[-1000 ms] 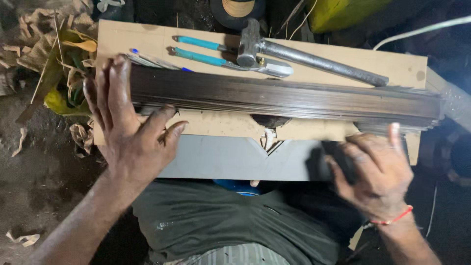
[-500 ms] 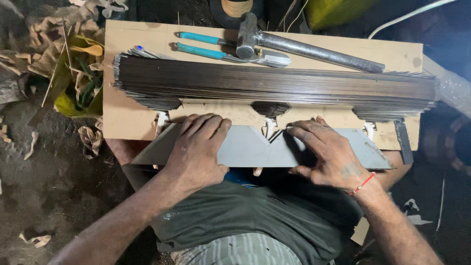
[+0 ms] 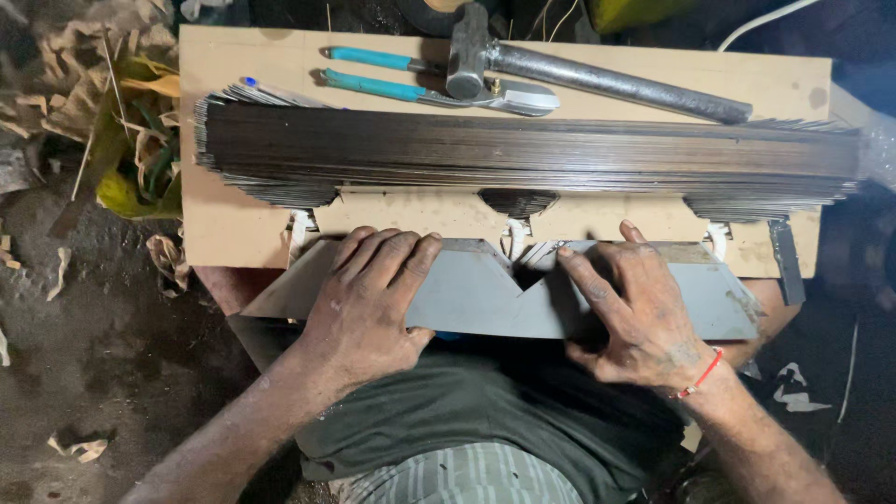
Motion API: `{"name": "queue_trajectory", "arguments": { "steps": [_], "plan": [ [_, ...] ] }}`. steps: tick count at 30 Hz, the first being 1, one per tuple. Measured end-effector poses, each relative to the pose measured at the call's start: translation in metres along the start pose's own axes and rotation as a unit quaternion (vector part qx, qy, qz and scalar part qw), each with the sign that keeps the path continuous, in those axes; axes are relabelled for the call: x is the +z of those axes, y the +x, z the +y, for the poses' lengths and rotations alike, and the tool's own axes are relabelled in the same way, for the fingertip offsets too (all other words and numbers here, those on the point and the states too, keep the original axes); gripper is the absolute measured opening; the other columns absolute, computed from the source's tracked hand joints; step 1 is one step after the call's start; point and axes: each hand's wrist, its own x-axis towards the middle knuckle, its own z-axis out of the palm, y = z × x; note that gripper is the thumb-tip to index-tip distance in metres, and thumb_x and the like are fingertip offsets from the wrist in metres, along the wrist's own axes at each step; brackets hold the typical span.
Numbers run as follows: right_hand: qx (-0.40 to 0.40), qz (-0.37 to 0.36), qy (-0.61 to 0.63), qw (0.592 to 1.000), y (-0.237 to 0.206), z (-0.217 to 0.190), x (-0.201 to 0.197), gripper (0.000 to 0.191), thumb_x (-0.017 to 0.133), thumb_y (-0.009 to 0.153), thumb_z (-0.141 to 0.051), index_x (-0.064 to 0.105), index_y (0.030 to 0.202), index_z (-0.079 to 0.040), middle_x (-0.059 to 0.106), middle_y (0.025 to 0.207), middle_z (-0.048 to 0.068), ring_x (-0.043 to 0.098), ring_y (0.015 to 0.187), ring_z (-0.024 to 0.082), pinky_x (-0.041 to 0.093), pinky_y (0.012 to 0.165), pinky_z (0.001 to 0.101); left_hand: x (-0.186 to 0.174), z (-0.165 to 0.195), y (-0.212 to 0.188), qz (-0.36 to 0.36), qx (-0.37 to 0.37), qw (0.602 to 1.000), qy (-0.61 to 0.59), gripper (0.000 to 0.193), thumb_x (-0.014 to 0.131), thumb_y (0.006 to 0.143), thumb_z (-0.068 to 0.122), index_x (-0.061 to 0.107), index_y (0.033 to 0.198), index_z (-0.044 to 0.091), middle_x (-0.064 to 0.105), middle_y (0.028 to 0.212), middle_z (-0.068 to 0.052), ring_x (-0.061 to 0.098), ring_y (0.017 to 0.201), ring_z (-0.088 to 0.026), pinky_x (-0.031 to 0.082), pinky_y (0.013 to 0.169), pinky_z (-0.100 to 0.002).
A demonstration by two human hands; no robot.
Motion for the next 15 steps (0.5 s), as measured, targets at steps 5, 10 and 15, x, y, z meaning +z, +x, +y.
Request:
{"name": "queue_trajectory", "arguments": {
  "steps": [5,10,15],
  "plan": [
    [0.029,-0.038,-0.012,0.999,0.003,0.003,0.005,0.109,0.091,0.037,-0.028,0.053,0.137,-0.004,0.055,0.110,0.024,0.054,0.105,0.044,0.034,0.115,0.0691,0.006,0.001,-0.002,-0.009,0.069,0.997,0.044,0.083,0.076,0.076,0.012,0.049,0.151,0.037,0.049,0.134,-0.019,0.051,0.122,-0.036,0.034,0.112,-0.060],
    [0.031,-0.072,-0.007,0.997,0.013,0.008,0.011,0.102,0.091,0.042,-0.026,0.054,0.134,-0.004,0.056,0.111,0.022,0.055,0.104,0.043,0.034,0.113,0.0704,0.019,0.006,0.009,-0.051,0.068,0.996,0.022,0.069,0.072,0.076,0.015,0.055,0.142,0.024,0.044,0.136,-0.025,0.047,0.124,-0.042,0.032,0.107,-0.069],
    [0.045,-0.086,0.029,0.995,0.023,0.012,0.013,0.098,0.088,0.046,-0.022,0.053,0.135,-0.003,0.058,0.119,0.019,0.057,0.112,0.040,0.034,0.114,0.0697,0.023,0.010,0.027,-0.077,0.077,0.994,0.031,0.059,0.067,0.075,0.014,0.060,0.133,0.005,0.050,0.131,-0.021,0.049,0.123,-0.039,0.036,0.102,-0.070]
  ]
}}
